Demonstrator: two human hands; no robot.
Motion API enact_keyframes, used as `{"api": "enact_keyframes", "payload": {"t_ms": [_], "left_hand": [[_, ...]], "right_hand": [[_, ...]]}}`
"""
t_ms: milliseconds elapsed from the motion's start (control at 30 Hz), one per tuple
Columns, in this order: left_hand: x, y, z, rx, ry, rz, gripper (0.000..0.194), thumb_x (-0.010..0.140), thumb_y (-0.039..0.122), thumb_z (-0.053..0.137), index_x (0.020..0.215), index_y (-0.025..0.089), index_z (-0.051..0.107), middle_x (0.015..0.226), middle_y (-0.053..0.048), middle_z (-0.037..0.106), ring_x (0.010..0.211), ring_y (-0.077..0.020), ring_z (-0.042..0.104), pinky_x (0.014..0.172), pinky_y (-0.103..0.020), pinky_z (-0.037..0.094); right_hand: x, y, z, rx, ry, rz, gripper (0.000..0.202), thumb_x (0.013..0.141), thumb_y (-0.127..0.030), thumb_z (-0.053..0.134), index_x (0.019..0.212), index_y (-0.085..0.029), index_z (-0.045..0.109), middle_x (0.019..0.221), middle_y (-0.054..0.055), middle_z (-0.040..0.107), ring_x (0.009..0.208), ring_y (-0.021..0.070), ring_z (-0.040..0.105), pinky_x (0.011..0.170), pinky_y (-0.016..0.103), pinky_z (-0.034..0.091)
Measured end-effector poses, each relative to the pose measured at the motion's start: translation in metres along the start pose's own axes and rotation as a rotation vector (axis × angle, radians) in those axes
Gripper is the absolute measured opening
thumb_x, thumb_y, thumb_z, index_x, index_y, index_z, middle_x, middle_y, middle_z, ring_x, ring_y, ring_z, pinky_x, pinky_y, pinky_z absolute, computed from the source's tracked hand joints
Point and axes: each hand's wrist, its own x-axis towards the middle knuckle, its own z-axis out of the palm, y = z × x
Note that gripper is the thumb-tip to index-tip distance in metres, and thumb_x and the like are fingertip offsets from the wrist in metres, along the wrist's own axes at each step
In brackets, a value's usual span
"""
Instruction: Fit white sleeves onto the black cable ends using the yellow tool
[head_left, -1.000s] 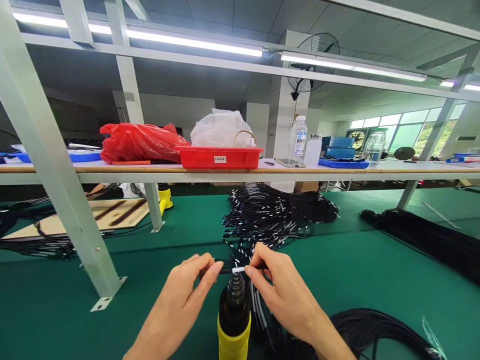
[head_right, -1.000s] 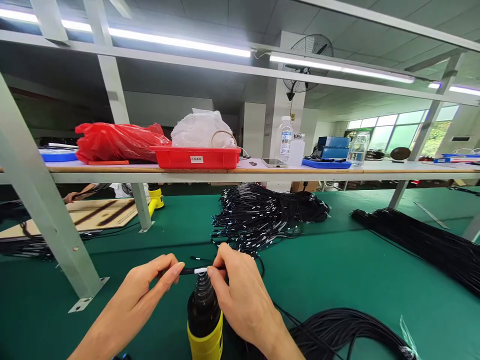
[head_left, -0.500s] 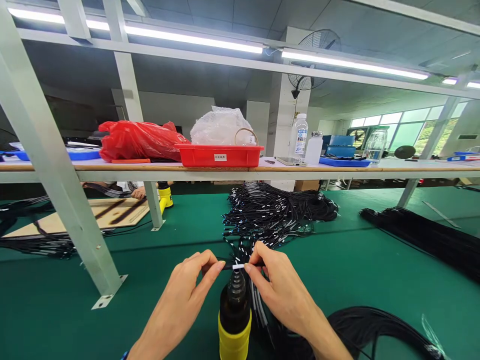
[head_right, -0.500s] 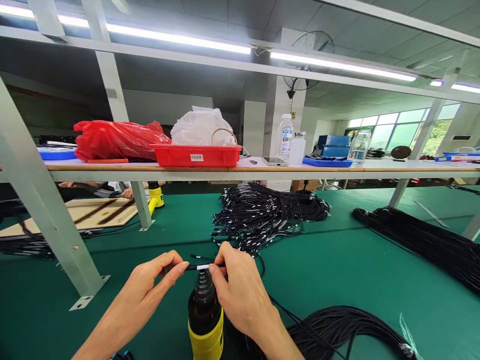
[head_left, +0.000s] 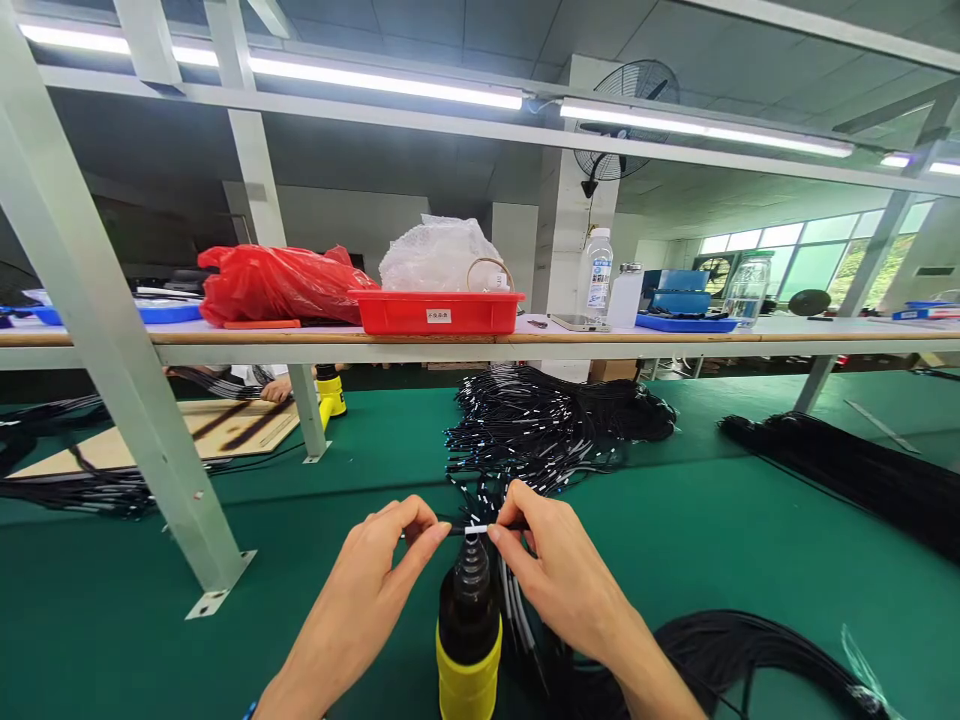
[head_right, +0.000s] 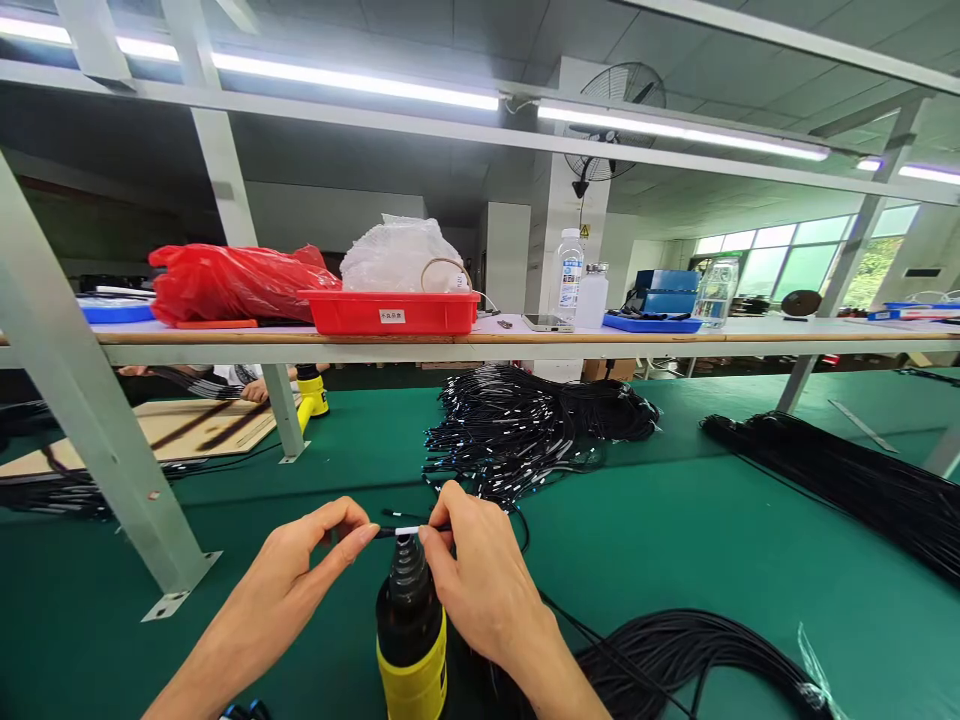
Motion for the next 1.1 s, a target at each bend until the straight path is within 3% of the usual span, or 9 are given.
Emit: {"api": "enact_keyframes", "payload": {"t_ms": [167, 367, 633, 767, 900, 1100], "left_hand": [[0.0002, -0.0013, -0.0005, -0.006, 0.024, 0.029, 0.035, 0.095, 0.051, 0.042, 0.076, 0.024, 0.053, 0.073, 0.004, 0.054, 0.069, -0.0169, 0.049, 0.063, -0.027, 0.037], [-0.0007, 0.0009, -0.0055, -0.057, 0.045, 0.045, 0.028, 0.092, 0.048, 0.048, 0.079, 0.024, 0.056, 0.076, 0.003, 0.059, 0.072, -0.0173, 0.052, 0.061, -0.025, 0.04], [-0.0018, -0.0049, -0.0021, 0.038, -0.047, -0.006, 0.051, 0.098, 0.057, 0.028, 0.066, 0.023, 0.048, 0.064, 0.002, 0.053, 0.062, -0.0177, 0.049, 0.059, -0.027, 0.033], [-0.0008, -0.0048, -0.0007, 0.016, -0.044, 0.009, 0.047, 0.097, 0.056, 0.031, 0.066, 0.023, 0.043, 0.064, 0.004, 0.046, 0.06, -0.0164, 0.043, 0.056, -0.026, 0.031], [-0.0016, -0.0013, -0.0034, -0.012, -0.018, 0.024, 0.04, 0.096, 0.054, 0.037, 0.074, 0.024, 0.05, 0.068, 0.004, 0.048, 0.063, -0.0169, 0.042, 0.057, -0.025, 0.032], [-0.003, 0.0004, -0.0067, -0.061, 0.003, 0.021, 0.038, 0.095, 0.054, 0.039, 0.075, 0.024, 0.05, 0.068, 0.005, 0.047, 0.064, -0.016, 0.042, 0.057, -0.024, 0.033]], "right_hand": [[0.0003, 0.0017, -0.0003, 0.002, 0.002, -0.011, 0.015, 0.09, -0.015, 0.05, 0.076, -0.021, 0.048, 0.067, -0.005, 0.054, 0.062, 0.0128, 0.048, 0.057, 0.024, 0.031], [-0.0017, 0.0049, -0.0049, 0.002, -0.015, -0.023, 0.017, 0.093, -0.019, 0.052, 0.079, -0.02, 0.062, 0.076, -0.002, 0.064, 0.07, 0.0145, 0.055, 0.063, 0.025, 0.036], [0.0005, -0.0002, -0.0079, 0.012, -0.005, -0.07, 0.02, 0.092, -0.016, 0.054, 0.074, -0.019, 0.062, 0.071, -0.003, 0.062, 0.066, 0.0124, 0.053, 0.062, 0.024, 0.037], [0.002, 0.0014, -0.005, 0.031, 0.01, -0.067, 0.02, 0.089, -0.012, 0.055, 0.072, -0.018, 0.062, 0.069, -0.003, 0.061, 0.065, 0.0123, 0.053, 0.061, 0.023, 0.037], [0.003, 0.0038, -0.0034, 0.05, 0.022, -0.059, 0.017, 0.087, -0.011, 0.057, 0.073, -0.019, 0.064, 0.07, -0.003, 0.063, 0.065, 0.0128, 0.055, 0.061, 0.024, 0.038], [0.001, 0.0035, -0.0074, -0.022, -0.02, -0.075, 0.022, 0.093, -0.017, 0.054, 0.077, -0.019, 0.069, 0.075, 0.0, 0.067, 0.069, 0.0143, 0.057, 0.064, 0.025, 0.039]]}}
